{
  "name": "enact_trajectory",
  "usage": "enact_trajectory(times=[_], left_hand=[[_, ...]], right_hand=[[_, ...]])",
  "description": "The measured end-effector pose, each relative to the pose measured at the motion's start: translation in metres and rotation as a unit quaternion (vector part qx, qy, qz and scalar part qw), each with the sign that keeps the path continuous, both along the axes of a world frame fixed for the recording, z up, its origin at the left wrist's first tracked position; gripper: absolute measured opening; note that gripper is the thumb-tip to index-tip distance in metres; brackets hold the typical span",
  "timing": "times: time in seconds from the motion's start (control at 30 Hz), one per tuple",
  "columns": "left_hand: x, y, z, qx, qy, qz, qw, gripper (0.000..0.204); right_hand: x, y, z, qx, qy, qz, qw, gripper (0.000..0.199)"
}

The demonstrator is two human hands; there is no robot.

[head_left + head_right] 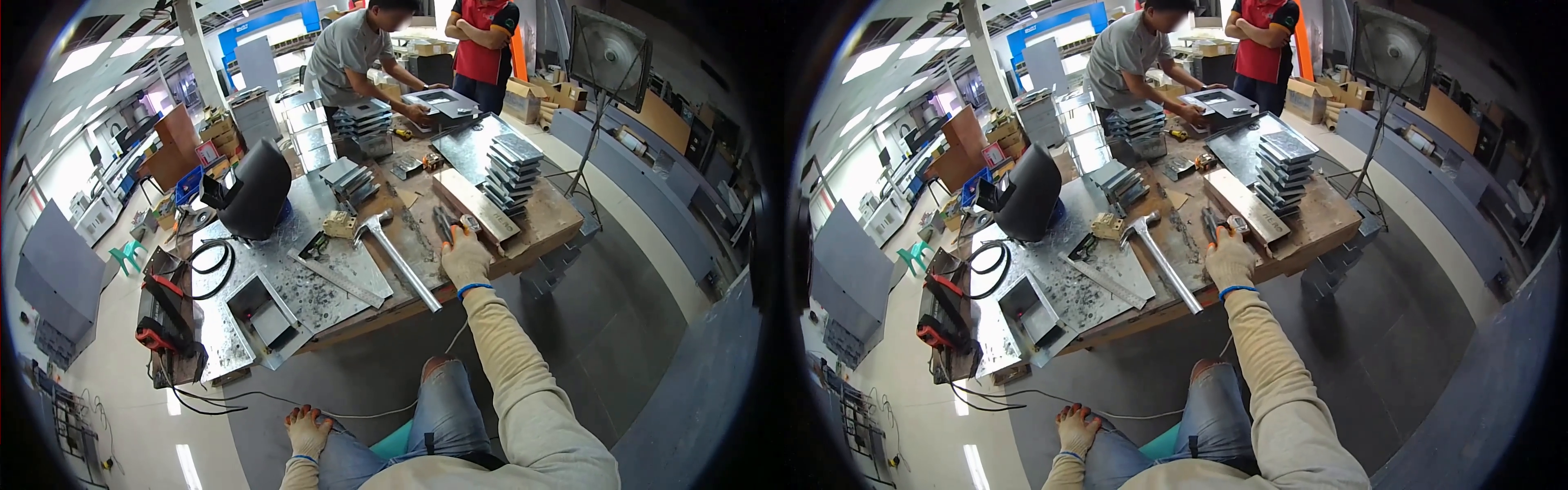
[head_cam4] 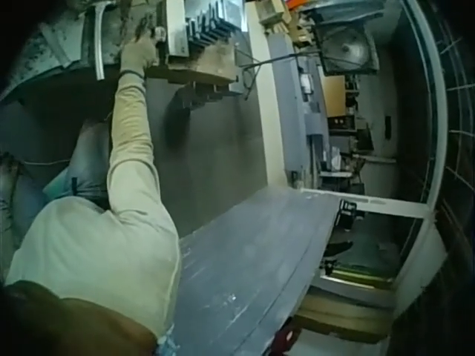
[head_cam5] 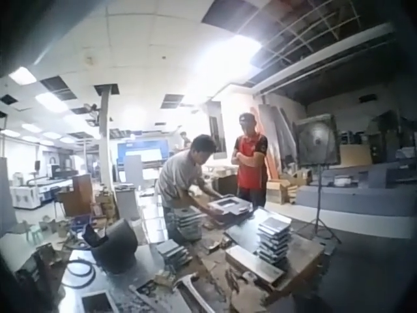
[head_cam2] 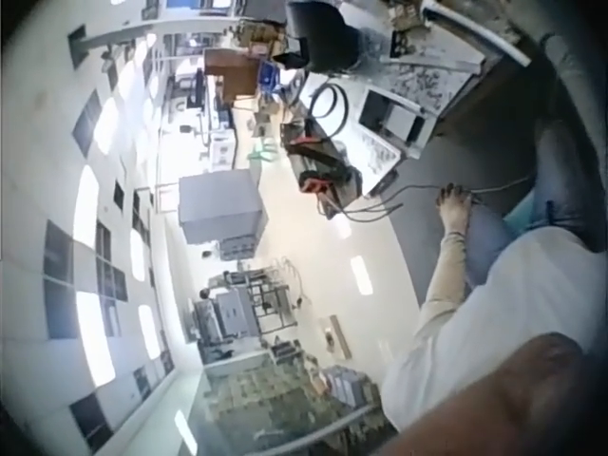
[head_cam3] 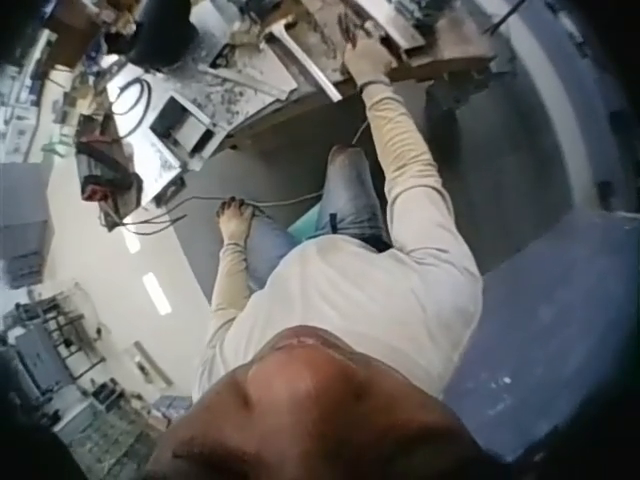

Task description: Align metal sheets to form a box and use a hammer and welding torch to secure the joints.

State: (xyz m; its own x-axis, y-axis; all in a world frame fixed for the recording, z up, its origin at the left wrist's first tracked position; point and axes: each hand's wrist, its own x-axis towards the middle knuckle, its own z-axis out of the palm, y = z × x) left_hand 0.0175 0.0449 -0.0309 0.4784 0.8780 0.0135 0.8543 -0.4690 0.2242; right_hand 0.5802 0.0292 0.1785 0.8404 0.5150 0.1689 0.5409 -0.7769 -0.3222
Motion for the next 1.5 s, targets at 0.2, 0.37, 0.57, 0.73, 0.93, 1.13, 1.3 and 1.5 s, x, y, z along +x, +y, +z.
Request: enact_trajectory(times=[0.2, 0.37, 0.57, 0.73, 0.93, 1.13, 1.3, 1.5], left_hand=[[0.013, 0.009, -0.001, -0.034, 0.027, 0.004, 0.999, 0.047], [0.007, 0.005, -0.002, 0.001, 0.011, 0.008, 1.000, 0.047], [0.013, 0.004, 0.019, -0.052, 0.014, 0.006, 0.999, 0.045], [0.013, 0.003, 0.017, -0.049, 0.013, 0.012, 0.999, 0.046], [0.014, 0.013, 0.007, -0.056, 0.009, 0.018, 0.998, 0.046], [0.015, 0.019, -0.002, -0.051, -0.004, 0.021, 0.998, 0.046], [0.011, 0.013, 0.004, -0.054, -0.007, 0.027, 0.998, 0.046], [0.015, 0.011, 0.016, -0.071, -0.015, 0.022, 0.997, 0.043]], right_hand=[[-0.009, -0.008, 0.008, -0.031, -0.016, 0.026, 0.999, 0.045], [-0.016, -0.008, 0.025, 0.021, -0.124, 0.054, 0.991, 0.046], [0.001, 0.067, 0.019, 0.023, -0.038, 0.149, 0.988, 0.047], [0.014, 0.111, 0.026, -0.039, 0.012, 0.116, 0.992, 0.047], [0.013, 0.132, 0.011, -0.091, 0.003, 0.070, 0.993, 0.048], [0.013, 0.146, 0.006, -0.127, 0.019, 0.032, 0.991, 0.050], [0.006, 0.139, -0.007, -0.098, -0.018, 0.064, 0.993, 0.054], [0.013, 0.123, -0.003, -0.117, 0.027, 0.081, 0.989, 0.058]])
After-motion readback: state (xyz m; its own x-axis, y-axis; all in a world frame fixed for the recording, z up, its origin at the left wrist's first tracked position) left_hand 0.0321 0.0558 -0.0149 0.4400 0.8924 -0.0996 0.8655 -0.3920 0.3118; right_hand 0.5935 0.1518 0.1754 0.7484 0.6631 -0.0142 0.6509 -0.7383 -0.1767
